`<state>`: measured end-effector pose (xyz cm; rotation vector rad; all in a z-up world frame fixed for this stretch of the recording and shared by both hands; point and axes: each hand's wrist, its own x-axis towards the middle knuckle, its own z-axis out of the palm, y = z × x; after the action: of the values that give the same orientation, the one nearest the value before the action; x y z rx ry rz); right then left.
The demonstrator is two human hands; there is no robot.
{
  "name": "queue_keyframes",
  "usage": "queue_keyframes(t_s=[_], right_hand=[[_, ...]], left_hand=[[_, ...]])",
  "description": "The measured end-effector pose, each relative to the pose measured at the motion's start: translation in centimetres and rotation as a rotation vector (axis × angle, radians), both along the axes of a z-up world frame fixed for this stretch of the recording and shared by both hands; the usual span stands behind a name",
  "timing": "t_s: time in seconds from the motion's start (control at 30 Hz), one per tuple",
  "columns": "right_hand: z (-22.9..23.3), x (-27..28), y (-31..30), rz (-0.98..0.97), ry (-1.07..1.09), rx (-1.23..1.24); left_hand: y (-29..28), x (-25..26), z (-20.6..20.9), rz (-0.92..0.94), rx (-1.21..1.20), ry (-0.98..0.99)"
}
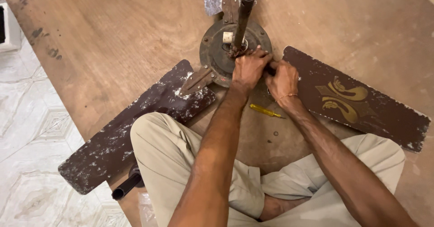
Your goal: The person sits on the floor and assembles a ceiling fan by attaching three fan blades to the central motor housing. They use a screwdriver to tighten screws and secure each blade in place.
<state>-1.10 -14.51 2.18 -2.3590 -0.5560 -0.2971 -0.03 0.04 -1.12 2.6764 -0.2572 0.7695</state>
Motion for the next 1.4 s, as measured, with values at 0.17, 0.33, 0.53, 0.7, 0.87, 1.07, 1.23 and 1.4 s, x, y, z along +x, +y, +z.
queue_keyframes(t_s=[0.17,0.33,0.53,0.7,0.87,1.07,1.23,1.4], right_hand=[[-0.6,0.2,-0.2,0.022,-0.055,-0.025],[-0.5,-0.3,-0.5,0.006,0.047,0.156],[-0.8,0.3,0.2,0.004,-0.057,0.041],[-1.5,0.1,-0.1,-0.017,-0.067,-0.029],[-0.3,-0.3,-0.4,0.022,-0.009,0.038],[-0.6,0.2,0.2,0.041,-0.086,-0.036],[-1.5,-0.1,-0.1,0.027,-0.047,0.034],[-0.7,-0.6,-0.8,0.1,-0.058,0.13]], left_hand=[[-0.2,0.5,-0.4,0.05,0.14,0.1],[0.0,0.2,1.0,0.039,0.165,0.128],[0.9,0.3,0.7,-0.037,0.126,0.107],[0.5,1.0,-0.1,-0.008,0.24,0.181],[0.3,0.8,0.5,-0.056,0.139,0.094],[0.4,1.2,0.2,-0.052,0.209,0.178],[0.1,1.4,0.3,-0.066,0.28,0.236],[0.1,0.8,1.3,-0.075,0.266,0.281]])
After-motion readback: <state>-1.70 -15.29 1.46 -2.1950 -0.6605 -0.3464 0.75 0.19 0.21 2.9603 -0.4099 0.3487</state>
